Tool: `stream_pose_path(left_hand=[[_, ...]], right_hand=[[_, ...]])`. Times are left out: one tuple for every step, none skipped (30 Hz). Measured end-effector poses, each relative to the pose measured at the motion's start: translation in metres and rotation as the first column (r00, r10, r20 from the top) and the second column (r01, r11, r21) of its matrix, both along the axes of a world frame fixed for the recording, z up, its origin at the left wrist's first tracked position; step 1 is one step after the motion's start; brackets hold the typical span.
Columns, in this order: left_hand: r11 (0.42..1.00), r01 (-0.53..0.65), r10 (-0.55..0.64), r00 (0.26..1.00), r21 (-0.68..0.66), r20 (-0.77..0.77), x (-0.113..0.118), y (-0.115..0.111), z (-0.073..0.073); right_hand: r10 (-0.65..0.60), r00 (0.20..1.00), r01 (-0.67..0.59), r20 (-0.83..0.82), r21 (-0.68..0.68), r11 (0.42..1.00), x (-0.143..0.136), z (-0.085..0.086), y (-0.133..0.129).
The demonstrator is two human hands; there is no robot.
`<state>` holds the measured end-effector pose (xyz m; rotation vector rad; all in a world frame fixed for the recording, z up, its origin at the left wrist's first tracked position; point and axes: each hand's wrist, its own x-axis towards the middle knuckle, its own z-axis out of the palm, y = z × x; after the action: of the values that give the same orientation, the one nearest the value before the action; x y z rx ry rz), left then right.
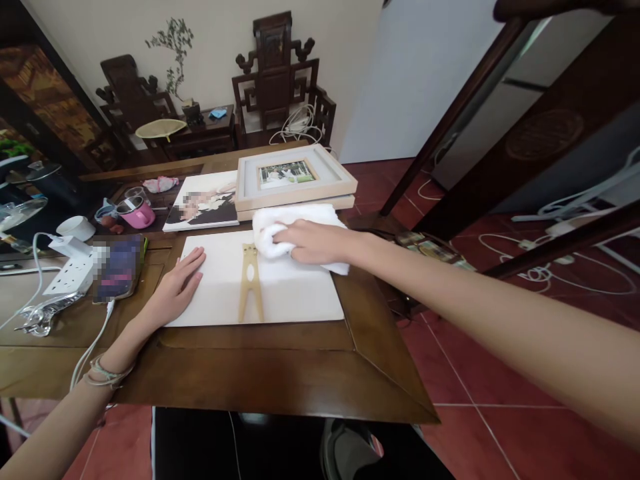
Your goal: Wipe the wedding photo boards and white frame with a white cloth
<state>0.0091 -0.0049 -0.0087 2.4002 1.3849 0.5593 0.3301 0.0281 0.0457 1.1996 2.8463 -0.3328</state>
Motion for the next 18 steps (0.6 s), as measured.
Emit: stream_pose_path(left_hand=[[1.000, 0.002, -0.002, 1.000, 0.002, 0.002, 0.000, 0.000, 0.000], [1.000, 0.003, -0.003, 1.000, 0.003, 0.004, 0.000, 0.000, -0.001], [1.000, 0.002, -0.003, 1.000, 0.005, 0.007, -0.001, 0.001, -0.001], [1.000, 0.000, -0.001, 1.000, 0.006, 0.009, -0.001, 0.001, -0.001], [1.000, -0.003, 0.003, 1.000, 0.006, 0.011, -0.001, 0.001, -0.002], [1.000, -0.007, 0.007, 1.000, 0.008, 0.014, -0.001, 0.001, -0.002], [1.000, -0.010, 0.010, 1.000, 0.009, 0.016, -0.001, 0.001, -0.002], [1.000, -0.011, 0.010, 1.000, 0.012, 0.019, -0.001, 0.001, -0.002], [1.000, -0.010, 0.010, 1.000, 0.014, 0.021, -0.001, 0.001, -0.002], [1.000, -0.010, 0.010, 1.000, 0.015, 0.022, -0.001, 0.000, -0.002], [1.000, -0.010, 0.010, 1.000, 0.015, 0.021, 0.000, 0.000, -0.002], [1.000, -0.012, 0.012, 1.000, 0.014, 0.020, 0.000, 0.000, -0.002], [1.000, -0.014, 0.014, 1.000, 0.012, 0.018, 0.001, 0.000, -0.002], [1.000, -0.017, 0.017, 1.000, 0.009, 0.015, 0.001, -0.001, -0.001], [1.000, -0.021, 0.021, 1.000, 0.007, 0.013, 0.002, -0.001, -0.001], [1.000, -0.023, 0.023, 1.000, 0.006, 0.011, 0.002, -0.001, -0.001], [1.000, -0.024, 0.024, 1.000, 0.005, 0.009, 0.002, -0.001, 0.000], [1.000, -0.022, 0.022, 1.000, 0.004, 0.007, 0.002, -0.001, 0.000]], right_hand=[[-0.003, 1.000, 0.003, -0.003, 0.010, 1.000, -0.001, -0.001, 0.004], [-0.007, 1.000, 0.007, -0.011, 0.016, 1.000, -0.001, -0.002, 0.004], [-0.015, 1.000, 0.015, -0.018, 0.023, 1.000, -0.002, -0.003, 0.002], [-0.025, 0.999, 0.025, -0.023, 0.028, 0.999, -0.003, -0.004, -0.003], [-0.031, 0.999, 0.032, -0.028, 0.032, 0.999, -0.004, -0.005, -0.011], [-0.031, 0.999, 0.032, -0.032, 0.031, 0.999, -0.005, -0.006, -0.022], [-0.022, 0.999, 0.022, -0.037, 0.022, 1.000, -0.006, -0.007, -0.035], [-0.008, 0.999, 0.008, -0.042, 0.006, 1.000, -0.007, -0.008, -0.049], [0.007, 0.999, -0.007, -0.049, -0.013, 1.000, -0.007, -0.009, -0.066], [0.021, 0.998, -0.023, -0.055, -0.036, 0.999, -0.008, -0.010, -0.083], [0.024, 0.997, -0.027, -0.069, -0.042, 0.999, -0.008, -0.012, -0.101], [0.031, 0.996, -0.036, -0.089, -0.048, 0.998, -0.008, -0.013, -0.118], [0.037, 0.993, -0.043, -0.109, -0.055, 0.998, -0.008, -0.014, -0.134], [0.040, 0.991, -0.048, -0.130, -0.056, 0.997, -0.007, -0.015, -0.146], [0.044, 0.988, -0.053, -0.145, -0.058, 0.997, -0.006, -0.016, -0.156], [0.048, 0.987, -0.057, -0.155, -0.058, 0.997, -0.005, -0.017, -0.161], [0.054, 0.986, -0.063, -0.159, -0.057, 0.996, -0.004, -0.017, -0.162], [0.060, 0.986, -0.070, -0.157, -0.057, 0.996, -0.003, -0.016, -0.159]])
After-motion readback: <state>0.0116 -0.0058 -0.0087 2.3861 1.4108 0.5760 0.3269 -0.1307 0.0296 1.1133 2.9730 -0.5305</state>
